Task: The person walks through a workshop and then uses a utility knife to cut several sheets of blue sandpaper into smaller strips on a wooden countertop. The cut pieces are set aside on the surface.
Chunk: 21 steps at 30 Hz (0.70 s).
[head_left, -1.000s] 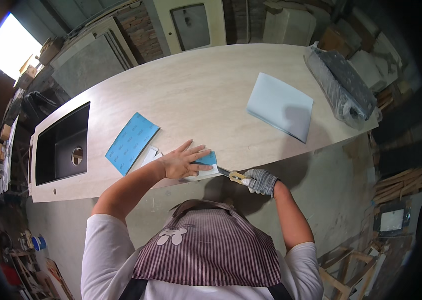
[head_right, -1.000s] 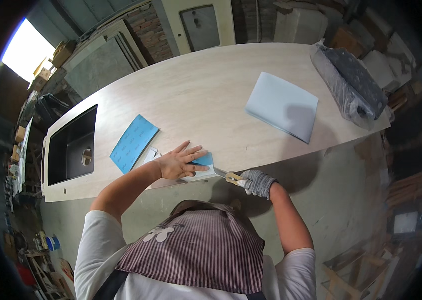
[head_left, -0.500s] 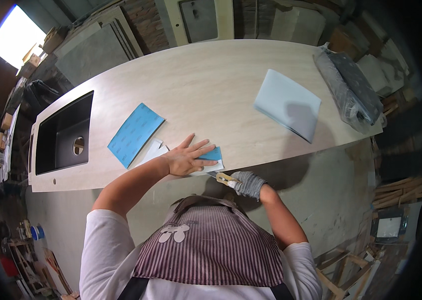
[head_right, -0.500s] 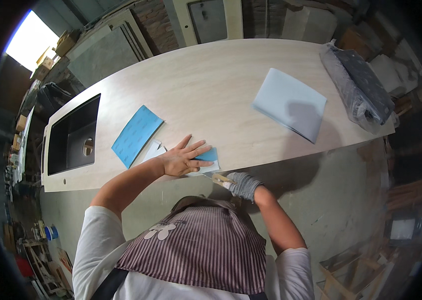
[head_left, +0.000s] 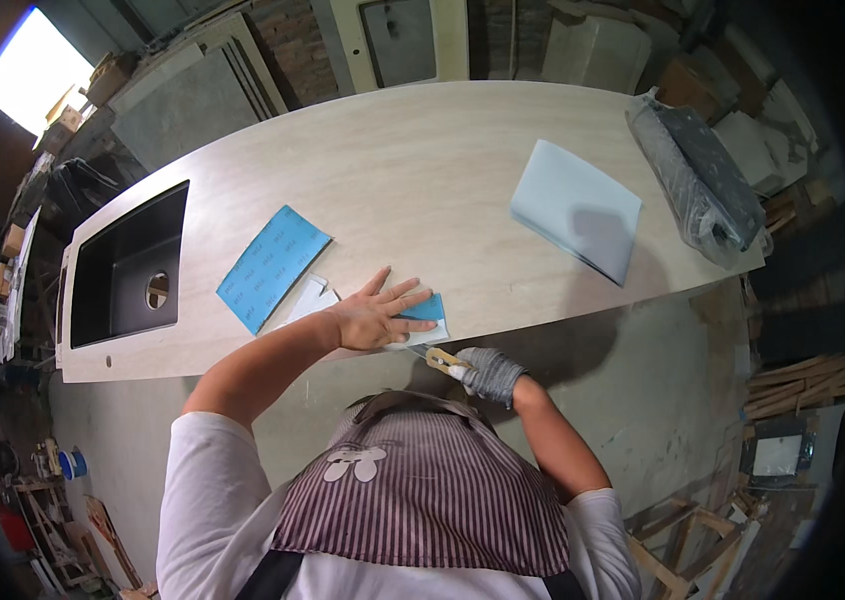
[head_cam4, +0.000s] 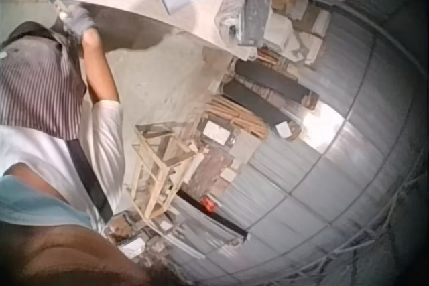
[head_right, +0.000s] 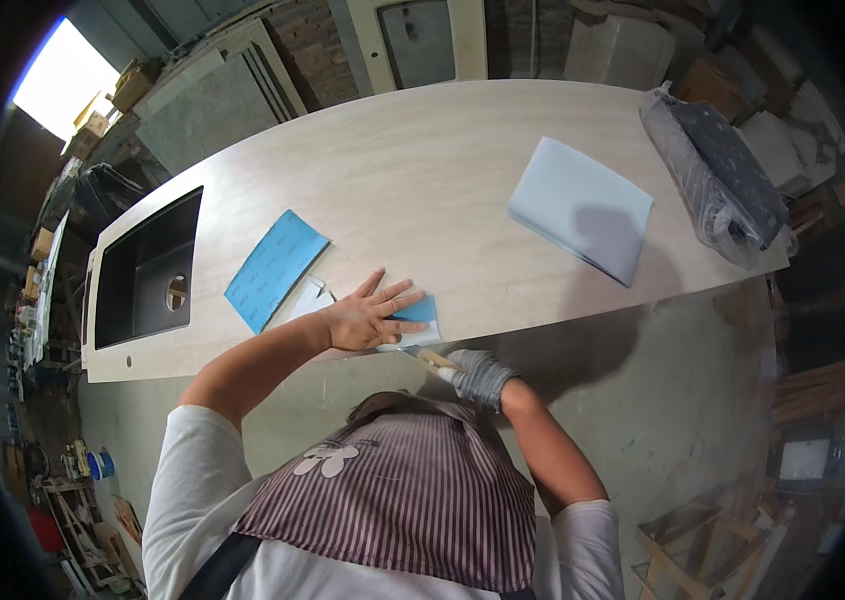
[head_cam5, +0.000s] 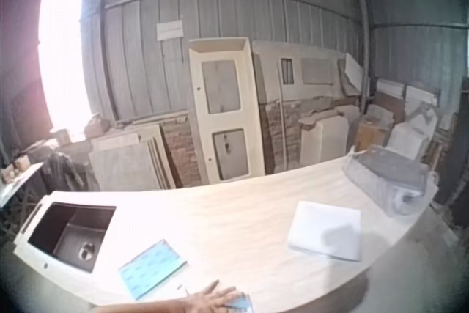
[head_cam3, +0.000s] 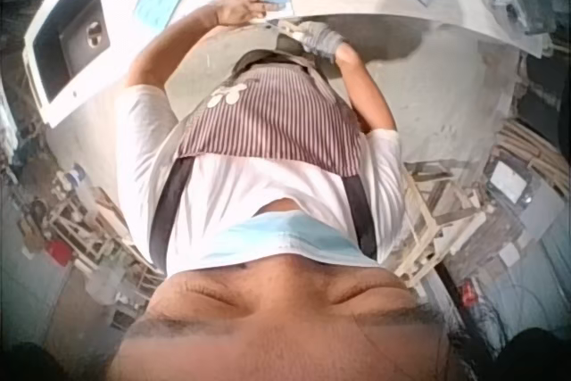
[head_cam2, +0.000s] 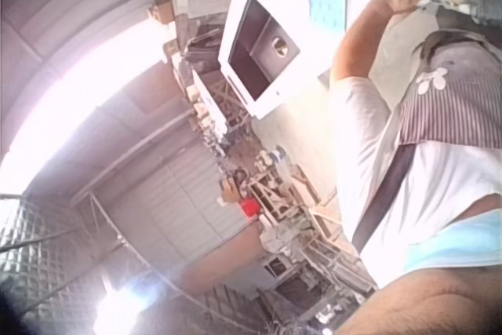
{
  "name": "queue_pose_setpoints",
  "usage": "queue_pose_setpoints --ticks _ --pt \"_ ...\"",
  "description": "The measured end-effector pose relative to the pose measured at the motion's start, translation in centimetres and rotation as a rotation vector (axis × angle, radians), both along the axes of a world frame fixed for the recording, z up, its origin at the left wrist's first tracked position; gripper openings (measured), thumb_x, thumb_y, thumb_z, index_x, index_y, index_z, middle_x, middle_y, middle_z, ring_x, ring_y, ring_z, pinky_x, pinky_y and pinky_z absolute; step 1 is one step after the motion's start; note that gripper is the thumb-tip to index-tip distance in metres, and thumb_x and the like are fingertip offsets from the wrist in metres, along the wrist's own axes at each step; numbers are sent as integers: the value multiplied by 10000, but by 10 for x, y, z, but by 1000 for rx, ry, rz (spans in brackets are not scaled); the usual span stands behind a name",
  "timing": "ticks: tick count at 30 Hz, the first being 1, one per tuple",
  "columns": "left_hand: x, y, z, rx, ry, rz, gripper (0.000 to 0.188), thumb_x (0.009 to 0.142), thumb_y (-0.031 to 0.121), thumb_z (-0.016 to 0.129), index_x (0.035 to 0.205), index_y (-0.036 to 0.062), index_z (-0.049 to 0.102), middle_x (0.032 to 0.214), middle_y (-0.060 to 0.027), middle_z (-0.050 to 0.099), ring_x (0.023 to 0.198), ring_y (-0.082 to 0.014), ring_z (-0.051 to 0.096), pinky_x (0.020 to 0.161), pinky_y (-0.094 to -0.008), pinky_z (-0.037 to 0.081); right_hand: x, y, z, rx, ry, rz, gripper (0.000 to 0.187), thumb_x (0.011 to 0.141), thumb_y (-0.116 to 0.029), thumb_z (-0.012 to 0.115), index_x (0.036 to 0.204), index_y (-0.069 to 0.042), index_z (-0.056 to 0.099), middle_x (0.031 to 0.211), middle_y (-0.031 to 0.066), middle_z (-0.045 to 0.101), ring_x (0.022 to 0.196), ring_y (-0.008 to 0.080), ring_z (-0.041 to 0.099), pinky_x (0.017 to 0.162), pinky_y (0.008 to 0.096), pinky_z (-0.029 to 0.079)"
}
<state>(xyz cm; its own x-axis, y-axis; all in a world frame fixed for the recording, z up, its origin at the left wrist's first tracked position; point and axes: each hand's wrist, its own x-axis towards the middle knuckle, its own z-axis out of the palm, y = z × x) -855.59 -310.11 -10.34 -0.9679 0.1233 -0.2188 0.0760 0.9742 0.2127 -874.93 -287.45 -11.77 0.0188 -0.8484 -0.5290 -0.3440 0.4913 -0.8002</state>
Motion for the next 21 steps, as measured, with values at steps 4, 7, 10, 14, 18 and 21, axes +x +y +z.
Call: queue_pose_setpoints --ticks 4,7,10,14,18,21 --pt "0 12 4 -6 -26 69 438 1059 452 340 1495 440 381 1672 0 101 1546 -246 45 1236 -583 -11 -3 6 1 -40 24 36 288 976 -300 583 970 -17 635 709 72 622 605 165 595 598 338 500" --pt "1 15 4 -15 -18 77 440 1065 447 323 1500 417 386 1671 -26 101 1547 -254 42 1233 -590 -7 1 5 -5 25 0 -3 344 948 -330 602 1027 0 658 811 169 678 696 278 662 675 396 525" --pt "0 14 10 11 -40 76 440 1065 431 333 1501 409 389 1671 -39 105 1547 -260 38 1230 -598 -7 19 -5 -10 -43 87 150 325 959 -305 577 1071 -12 660 935 205 688 848 337 675 773 417 522" --pt "1 15 9 26 -37 76 439 1062 415 355 1499 407 395 1672 -40 108 1547 -268 40 1225 -607 -7 52 -14 6 -266 8 87 370 954 -370 593 1008 -10 656 885 200 682 840 368 656 761 425 518" --pt "1 14 6 24 1 71 461 1053 420 378 1514 432 361 1669 -19 130 1547 -257 52 1226 -603 11 43 4 -3 -163 95 458 405 940 -405 614 1091 -34 679 948 196 696 916 366 660 812 417 530" --pt "4 17 9 25 11 92 471 1029 413 443 1499 398 405 1665 -33 144 1545 -263 72 1229 -600 26 6 14 2 -374 185 336 416 946 -410 617 1157 -55 667 1018 217 688 964 362 659 860 402 533"
